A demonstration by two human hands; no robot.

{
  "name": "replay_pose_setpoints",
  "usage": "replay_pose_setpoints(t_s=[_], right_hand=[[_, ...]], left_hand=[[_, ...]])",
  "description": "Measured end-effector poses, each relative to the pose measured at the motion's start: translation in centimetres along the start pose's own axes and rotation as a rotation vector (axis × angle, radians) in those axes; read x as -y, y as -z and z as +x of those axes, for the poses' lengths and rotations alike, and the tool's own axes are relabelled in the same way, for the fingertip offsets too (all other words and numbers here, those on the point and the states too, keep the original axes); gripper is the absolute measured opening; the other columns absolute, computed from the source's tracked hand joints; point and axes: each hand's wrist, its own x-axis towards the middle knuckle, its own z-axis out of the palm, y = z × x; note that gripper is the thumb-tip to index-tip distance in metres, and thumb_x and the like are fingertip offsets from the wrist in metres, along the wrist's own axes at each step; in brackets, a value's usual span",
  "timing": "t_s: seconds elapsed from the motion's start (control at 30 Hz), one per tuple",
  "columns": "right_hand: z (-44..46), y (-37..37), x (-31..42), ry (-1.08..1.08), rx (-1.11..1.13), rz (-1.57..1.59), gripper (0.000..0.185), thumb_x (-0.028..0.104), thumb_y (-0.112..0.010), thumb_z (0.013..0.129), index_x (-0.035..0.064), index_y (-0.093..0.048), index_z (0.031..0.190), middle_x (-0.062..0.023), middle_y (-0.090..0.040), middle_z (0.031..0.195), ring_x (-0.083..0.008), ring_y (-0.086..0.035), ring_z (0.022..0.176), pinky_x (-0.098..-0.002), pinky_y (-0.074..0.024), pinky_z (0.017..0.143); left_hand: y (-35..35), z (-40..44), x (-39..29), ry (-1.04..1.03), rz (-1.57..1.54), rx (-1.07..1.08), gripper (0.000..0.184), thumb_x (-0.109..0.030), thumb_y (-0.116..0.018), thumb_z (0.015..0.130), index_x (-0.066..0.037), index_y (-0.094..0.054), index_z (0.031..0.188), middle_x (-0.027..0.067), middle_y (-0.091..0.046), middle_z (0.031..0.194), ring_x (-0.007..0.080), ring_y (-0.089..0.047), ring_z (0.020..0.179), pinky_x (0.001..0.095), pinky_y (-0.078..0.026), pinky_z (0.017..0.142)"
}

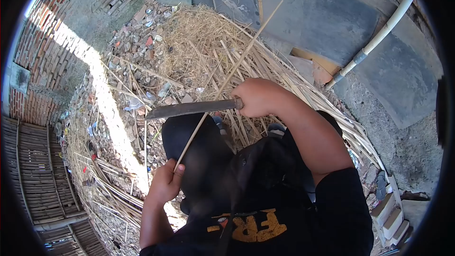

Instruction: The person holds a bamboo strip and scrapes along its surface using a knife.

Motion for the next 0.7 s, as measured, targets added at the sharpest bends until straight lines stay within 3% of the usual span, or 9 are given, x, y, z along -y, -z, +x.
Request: replay_pose_setpoints(t_s=[0.1, 0.13, 0.27, 0.33, 0.4, 0.43, 0.5, 0.53, 0.7], right_hand=[[2.5, 0.1, -4.1, -0.057, 0.105, 0.295, 0.039, 0.029, -0.080, 0.080, 0.0028, -0.073, 0.107, -0.0151, -0.071, 0.084, -0.0279, -0.069, 0.082, -0.0436, -0.0521, 0.074], [2.5, 0.8, -4.6, -0.163, 0.094, 0.305, 0.033, 0.026, -0.078, 0.076, 0.0017, -0.074, 0.097, -0.0167, -0.073, 0.086, -0.0303, -0.071, 0.082, -0.0429, -0.0539, 0.075], [2.2, 0.4, -3.2, -0.071, 0.006, 0.268, 0.034, 0.027, -0.077, 0.077, 0.0003, -0.073, 0.098, -0.0198, -0.073, 0.090, -0.0330, -0.071, 0.086, -0.0456, -0.0545, 0.077], [1.2, -0.7, -0.9, -0.020, 0.011, 0.137, 0.036, 0.028, -0.079, 0.078, 0.0028, -0.073, 0.103, -0.0174, -0.071, 0.086, -0.0314, -0.070, 0.084, -0.0445, -0.0526, 0.076], [1.4, -1.4, -0.5, 0.013, 0.015, 0.051, 0.032, 0.027, -0.079, 0.078, 0.0061, -0.075, 0.102, -0.0152, -0.072, 0.084, -0.0296, -0.070, 0.083, -0.0435, -0.0522, 0.074], [1.8, -1.4, -1.2, -0.009, 0.087, 0.162, 0.031, 0.026, -0.079, 0.078, 0.0060, -0.075, 0.100, -0.0150, -0.072, 0.084, -0.0292, -0.070, 0.083, -0.0432, -0.0525, 0.073], [2.9, -0.4, -3.0, -0.050, 0.213, 0.364, 0.028, 0.025, -0.078, 0.078, 0.0060, -0.075, 0.097, -0.0147, -0.073, 0.083, -0.0283, -0.071, 0.084, -0.0425, -0.0532, 0.073], [3.5, -0.6, -3.1, 0.018, 0.161, 0.222, 0.026, 0.024, -0.078, 0.077, 0.0062, -0.075, 0.096, -0.0129, -0.073, 0.082, -0.0275, -0.071, 0.083, -0.0422, -0.0534, 0.072], [2.1, -1.9, -0.3, 0.012, -0.033, 0.145, 0.020, 0.020, -0.074, 0.076, 0.0064, -0.074, 0.092, -0.0129, -0.072, 0.081, -0.0292, -0.070, 0.079, -0.0435, -0.0522, 0.071]], left_hand=[[0.4, 0.2, 0.4, 0.067, 0.033, 0.065, 0.051, -0.044, -0.049, 0.110, 0.002, -0.059, 0.093, 0.0117, -0.055, 0.069, 0.0186, -0.053, 0.067, 0.0380, -0.044, 0.063], [0.4, 0.4, 0.9, 0.059, 0.039, 0.060, 0.049, -0.043, -0.049, 0.110, 0.003, -0.059, 0.093, 0.0120, -0.056, 0.069, 0.0191, -0.053, 0.066, 0.0383, -0.044, 0.062], [0.6, 0.5, 1.1, 0.057, 0.002, 0.062, 0.046, -0.040, -0.049, 0.110, 0.002, -0.059, 0.094, 0.0134, -0.056, 0.068, 0.0210, -0.053, 0.063, 0.0392, -0.044, 0.061], [0.3, 0.2, 0.7, 0.061, 0.036, 0.063, 0.046, -0.040, -0.049, 0.110, 0.002, -0.059, 0.094, 0.0132, -0.056, 0.067, 0.0213, -0.053, 0.063, 0.0395, -0.044, 0.061], [-0.2, 0.5, 0.0, 0.018, 0.056, 0.002, 0.042, -0.037, -0.052, 0.109, 0.000, -0.055, 0.088, 0.0177, -0.057, 0.064, 0.0342, -0.057, 0.060, 0.0451, -0.044, 0.058], [-0.4, 0.3, -0.1, 0.004, 0.068, -0.030, 0.041, -0.036, -0.054, 0.108, -0.002, -0.053, 0.085, 0.0199, -0.057, 0.063, 0.0406, -0.059, 0.058, 0.0478, -0.043, 0.057], [-0.5, 0.3, -0.1, 0.031, 0.086, -0.031, 0.040, -0.035, -0.054, 0.108, -0.001, -0.053, 0.086, 0.0206, -0.058, 0.063, 0.0419, -0.060, 0.059, 0.0484, -0.044, 0.057], [-0.6, 0.6, -0.1, 0.038, 0.095, -0.041, 0.040, -0.035, -0.055, 0.107, -0.001, -0.053, 0.086, 0.0209, -0.058, 0.063, 0.0425, -0.061, 0.060, 0.0486, -0.044, 0.057], [-0.1, 0.2, 0.9, 0.021, 0.045, -0.022, 0.038, -0.034, -0.054, 0.107, -0.001, -0.054, 0.086, 0.0233, -0.058, 0.066, 0.0456, -0.062, 0.064, 0.0501, -0.044, 0.059]])
